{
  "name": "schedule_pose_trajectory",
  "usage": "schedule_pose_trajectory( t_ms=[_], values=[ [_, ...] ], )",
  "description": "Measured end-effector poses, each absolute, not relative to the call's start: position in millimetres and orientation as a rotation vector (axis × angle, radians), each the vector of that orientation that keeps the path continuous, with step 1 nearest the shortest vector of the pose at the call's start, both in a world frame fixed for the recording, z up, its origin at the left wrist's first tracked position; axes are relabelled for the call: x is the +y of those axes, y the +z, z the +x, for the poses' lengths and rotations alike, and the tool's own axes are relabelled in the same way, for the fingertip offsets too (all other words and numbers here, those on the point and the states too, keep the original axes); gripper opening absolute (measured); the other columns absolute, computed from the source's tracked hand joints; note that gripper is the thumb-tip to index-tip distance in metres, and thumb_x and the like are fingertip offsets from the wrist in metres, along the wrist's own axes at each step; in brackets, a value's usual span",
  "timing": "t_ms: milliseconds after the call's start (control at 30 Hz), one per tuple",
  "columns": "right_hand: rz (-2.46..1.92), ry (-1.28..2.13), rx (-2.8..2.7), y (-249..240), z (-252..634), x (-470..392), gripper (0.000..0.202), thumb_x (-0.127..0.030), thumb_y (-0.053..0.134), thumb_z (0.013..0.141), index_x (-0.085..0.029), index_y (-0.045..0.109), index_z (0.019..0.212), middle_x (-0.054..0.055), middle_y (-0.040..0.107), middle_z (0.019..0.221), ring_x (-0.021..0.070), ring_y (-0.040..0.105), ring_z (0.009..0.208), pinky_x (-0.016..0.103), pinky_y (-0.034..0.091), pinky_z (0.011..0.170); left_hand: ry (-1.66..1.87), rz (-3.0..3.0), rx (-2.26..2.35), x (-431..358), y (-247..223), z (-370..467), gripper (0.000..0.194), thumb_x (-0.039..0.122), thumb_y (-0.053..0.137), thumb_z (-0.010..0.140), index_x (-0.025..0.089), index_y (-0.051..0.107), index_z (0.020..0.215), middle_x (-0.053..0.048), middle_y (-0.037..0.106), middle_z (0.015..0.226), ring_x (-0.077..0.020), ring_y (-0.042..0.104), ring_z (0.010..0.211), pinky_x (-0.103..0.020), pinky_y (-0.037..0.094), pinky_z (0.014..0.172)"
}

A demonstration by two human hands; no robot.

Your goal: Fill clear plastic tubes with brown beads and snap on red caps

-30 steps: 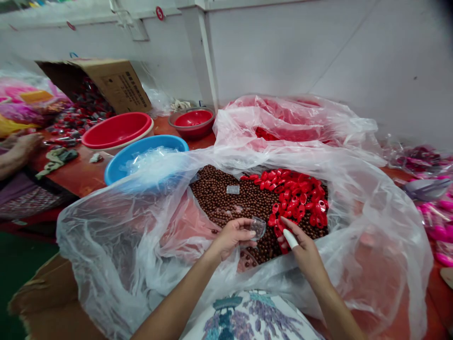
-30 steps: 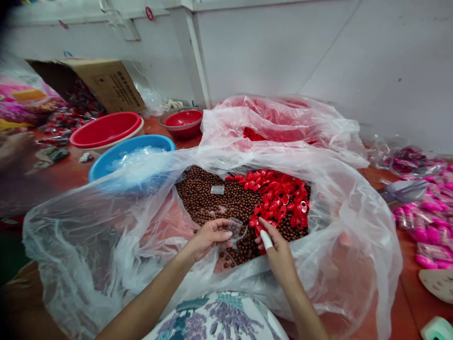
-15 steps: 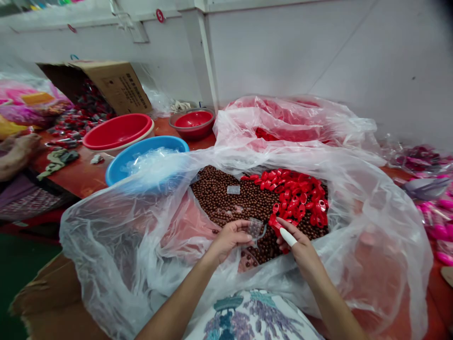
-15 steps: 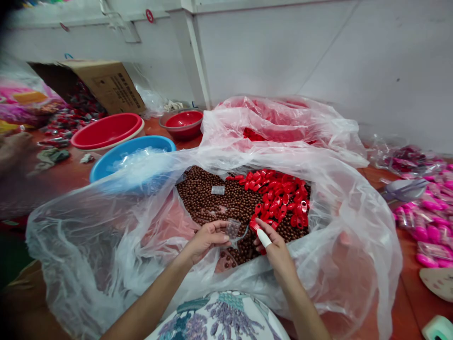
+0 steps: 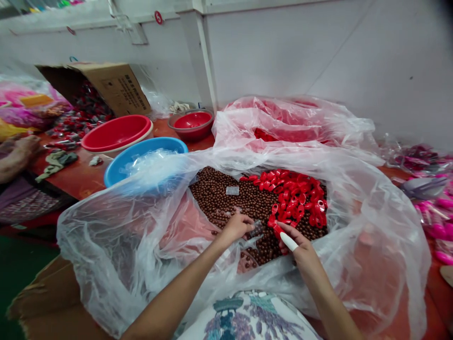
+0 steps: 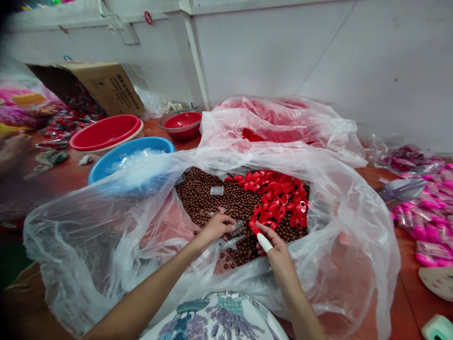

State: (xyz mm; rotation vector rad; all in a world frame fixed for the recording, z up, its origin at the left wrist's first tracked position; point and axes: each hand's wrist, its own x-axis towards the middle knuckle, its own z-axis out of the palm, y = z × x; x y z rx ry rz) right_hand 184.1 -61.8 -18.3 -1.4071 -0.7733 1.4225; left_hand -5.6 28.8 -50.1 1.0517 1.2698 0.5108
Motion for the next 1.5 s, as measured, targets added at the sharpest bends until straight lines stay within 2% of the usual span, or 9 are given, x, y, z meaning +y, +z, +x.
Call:
schedule_pose_trajectory(
  t_ms=[300,500,567,633,733,800,1100,1333,1500],
  values=[
    [-1.407,1.356,-0.711,-18.4,190.5,-67.4,0.045,-0.038,0.065,0.072,-0.026,0.059,0.115,-0.002,0.062,0.065,0.0131,0.051,0.059,0.023,0.038,0.055,0.472,1.018,1.168,30.7,-48.6,10.5,0.024,0.022,0.071,0.061,0.015,0.069,0.084,0.001,0.063,0.058,-0.0102,0.053,0.045,-0.019,0.036,0.044],
    [-1.405,1.388,-0.712,-15.3,190.7,-66.0,0.049,-0.039,0.066,0.071,-0.027,0.058,0.117,0.000,0.068,0.079,0.0143,0.054,0.059,0.025,0.040,0.054,0.499,0.947,1.119,27.4,-39.4,2.0,0.038,0.030,0.073,0.061,0.014,0.065,0.095,-0.002,0.066,0.068,-0.0113,0.059,0.053,-0.017,0.036,0.045],
    [-1.415,1.374,-0.722,-14.8,190.6,-64.3,0.048,-0.040,0.066,0.071,-0.027,0.059,0.116,0.001,0.069,0.089,0.0165,0.058,0.067,0.026,0.043,0.059,0.510,0.910,1.097,26.0,-35.4,-2.0,0.043,0.032,0.075,0.060,0.014,0.064,0.096,-0.002,0.065,0.068,-0.0117,0.060,0.053,-0.017,0.036,0.045],
    [-1.429,1.351,-0.753,-14.4,190.2,-61.4,0.046,-0.041,0.067,0.070,-0.027,0.061,0.114,0.002,0.068,0.102,0.0205,0.060,0.085,0.029,0.045,0.071,0.525,0.859,1.051,23.0,-30.0,-6.3,0.046,0.034,0.076,0.058,0.013,0.063,0.097,-0.003,0.065,0.069,-0.0115,0.060,0.054,-0.018,0.039,0.047],
    [-1.414,1.327,-0.822,-13.1,188.7,-56.0,0.045,-0.041,0.068,0.069,-0.027,0.062,0.112,0.002,0.062,0.117,0.0248,0.052,0.110,0.033,0.041,0.088,0.577,0.799,0.930,15.2,-19.8,-11.9,0.045,0.033,0.076,0.060,0.013,0.062,0.097,-0.005,0.066,0.080,-0.0108,0.061,0.058,-0.022,0.046,0.057],
    [-1.387,1.325,-0.849,-12.2,186.8,-52.7,0.045,-0.040,0.068,0.068,-0.027,0.062,0.111,0.002,0.061,0.119,0.0250,0.049,0.115,0.035,0.039,0.093,0.625,0.795,0.880,9.0,-13.5,-14.6,0.043,0.032,0.076,0.061,0.012,0.062,0.097,-0.006,0.066,0.086,-0.0106,0.060,0.061,-0.025,0.049,0.063],
    [-1.334,1.366,-0.820,-6.1,175.9,-49.0,0.046,-0.039,0.066,0.072,-0.028,0.060,0.115,0.003,0.062,0.116,0.0206,0.061,0.092,0.036,0.046,0.085,0.729,0.846,0.860,-4.5,-2.1,-15.0,0.040,0.030,0.075,0.063,0.014,0.064,0.098,-0.008,0.065,0.094,-0.0159,0.060,0.077,-0.030,0.050,0.070],
    [-1.307,1.247,-1.082,4.8,172.5,-45.5,0.037,-0.038,0.065,0.073,-0.028,0.064,0.109,0.002,0.062,0.117,0.0249,0.050,0.115,0.045,0.030,0.103,0.729,0.885,0.881,-14.1,-2.9,-5.7,0.043,0.031,0.075,0.063,0.013,0.066,0.101,-0.008,0.067,0.094,-0.0148,0.061,0.074,-0.028,0.049,0.071],
    [-1.329,1.105,-1.301,2.3,172.8,-49.0,0.032,-0.034,0.059,0.078,-0.030,0.063,0.110,0.002,0.061,0.118,0.0231,0.052,0.114,0.044,0.031,0.104,0.776,0.848,0.944,-19.3,1.5,-0.1,0.042,0.030,0.076,0.060,0.013,0.068,0.098,-0.007,0.068,0.090,-0.0139,0.061,0.069,-0.029,0.050,0.069]
  ],
)
